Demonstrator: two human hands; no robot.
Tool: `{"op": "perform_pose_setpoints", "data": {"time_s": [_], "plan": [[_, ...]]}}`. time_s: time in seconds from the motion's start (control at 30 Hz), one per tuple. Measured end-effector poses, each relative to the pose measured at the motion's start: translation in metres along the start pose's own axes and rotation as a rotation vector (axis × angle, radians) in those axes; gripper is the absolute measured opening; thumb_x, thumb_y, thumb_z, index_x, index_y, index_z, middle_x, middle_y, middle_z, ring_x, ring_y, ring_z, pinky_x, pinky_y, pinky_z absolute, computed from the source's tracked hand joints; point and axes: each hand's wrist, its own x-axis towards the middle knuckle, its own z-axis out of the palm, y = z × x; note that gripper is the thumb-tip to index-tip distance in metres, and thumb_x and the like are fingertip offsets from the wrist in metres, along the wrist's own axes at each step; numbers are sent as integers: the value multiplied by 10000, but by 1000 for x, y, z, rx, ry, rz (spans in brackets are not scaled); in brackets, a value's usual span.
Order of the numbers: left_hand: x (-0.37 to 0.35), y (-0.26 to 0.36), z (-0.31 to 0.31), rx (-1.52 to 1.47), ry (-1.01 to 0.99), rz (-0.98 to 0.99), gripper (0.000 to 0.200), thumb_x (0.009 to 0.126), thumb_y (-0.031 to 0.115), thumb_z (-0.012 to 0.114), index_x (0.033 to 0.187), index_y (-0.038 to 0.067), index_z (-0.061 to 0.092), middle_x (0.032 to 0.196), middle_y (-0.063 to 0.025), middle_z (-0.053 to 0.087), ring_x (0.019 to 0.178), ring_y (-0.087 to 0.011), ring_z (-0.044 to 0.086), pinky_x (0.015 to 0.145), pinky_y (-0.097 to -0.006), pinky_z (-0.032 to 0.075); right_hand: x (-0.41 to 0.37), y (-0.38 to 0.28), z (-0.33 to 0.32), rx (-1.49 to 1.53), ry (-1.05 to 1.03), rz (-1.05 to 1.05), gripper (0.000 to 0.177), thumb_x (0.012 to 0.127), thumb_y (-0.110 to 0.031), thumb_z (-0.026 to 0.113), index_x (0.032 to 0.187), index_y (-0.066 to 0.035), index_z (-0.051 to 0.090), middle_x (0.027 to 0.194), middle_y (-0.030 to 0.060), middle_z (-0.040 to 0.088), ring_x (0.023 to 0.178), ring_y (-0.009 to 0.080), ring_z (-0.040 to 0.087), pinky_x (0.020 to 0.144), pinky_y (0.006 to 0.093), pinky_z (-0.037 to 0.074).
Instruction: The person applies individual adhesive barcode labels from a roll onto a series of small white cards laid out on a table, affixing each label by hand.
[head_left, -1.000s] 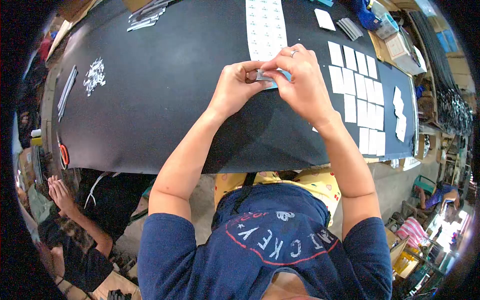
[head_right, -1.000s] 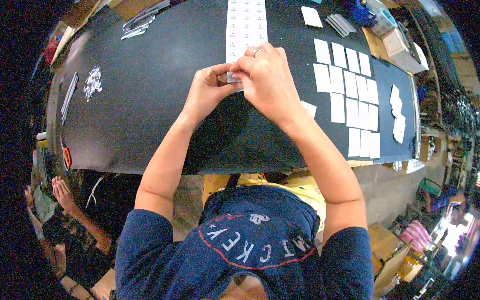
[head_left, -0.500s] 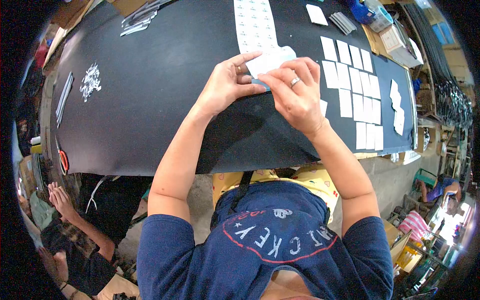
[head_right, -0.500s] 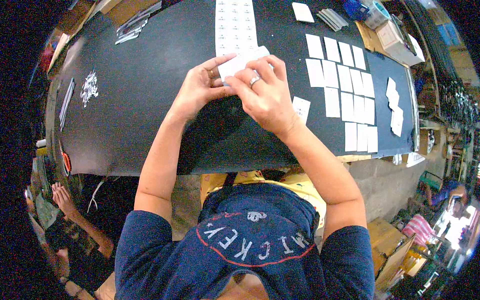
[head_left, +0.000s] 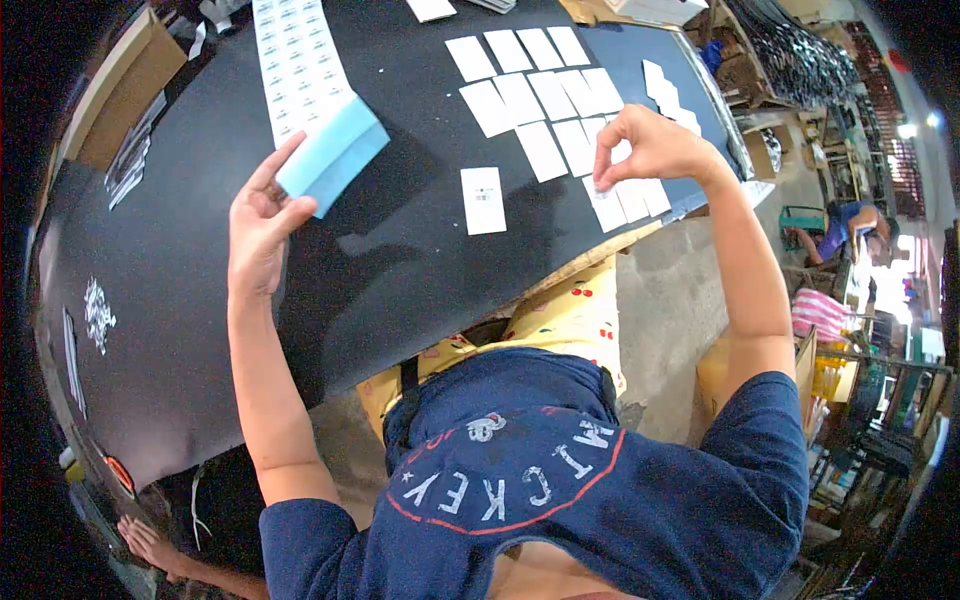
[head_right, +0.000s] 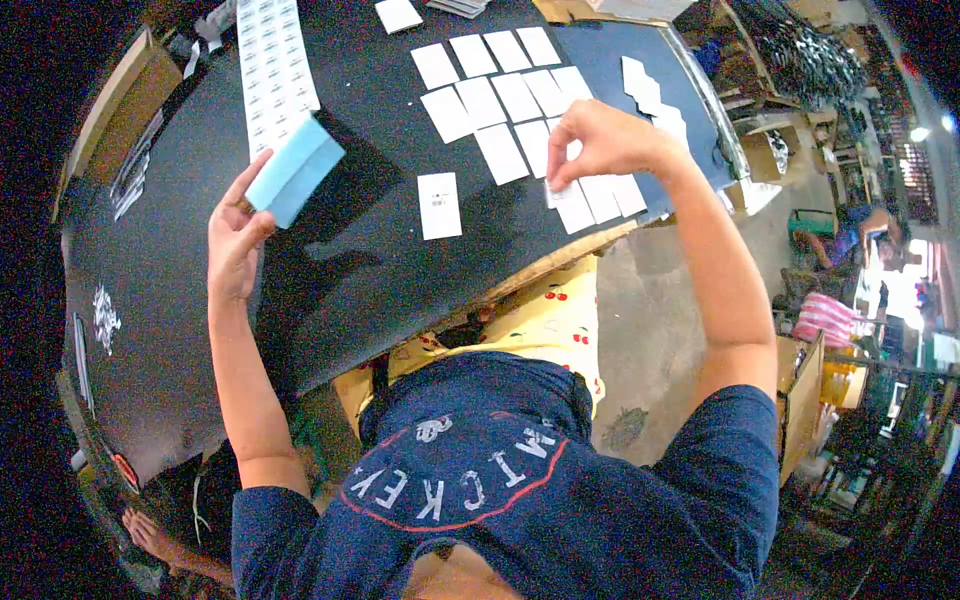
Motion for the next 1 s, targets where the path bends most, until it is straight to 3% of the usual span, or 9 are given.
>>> {"op": "perform_pose_setpoints", "data": {"time_s": [0.23,0.37,1.0], "plan": [[4,-5,-11,35,86,18,788,655,293,871,1305,6,531,1143,-105,627,950,-117,614,766,-222,509,-11,46,18,34,-22,111,107,666,-97,776,746,-42,733,718,59,698,726,155,627,723,302,470],[5,-8,-5,28,110,60,733,679,266,855,1297,21,545,1114,-85,637,857,-81,607,704,-174,489,-9,46,23,14,11,44,133,647,-118,782,757,-56,742,720,75,692,746,179,625,736,326,469],[5,-8,-9,46,83,56,696,701,229,831,1303,32,543,1113,-105,643,919,-104,626,746,-212,523,-16,51,45,24,153,18,92,646,-77,769,722,-58,721,714,71,640,753,196,607,740,344,467]]}}
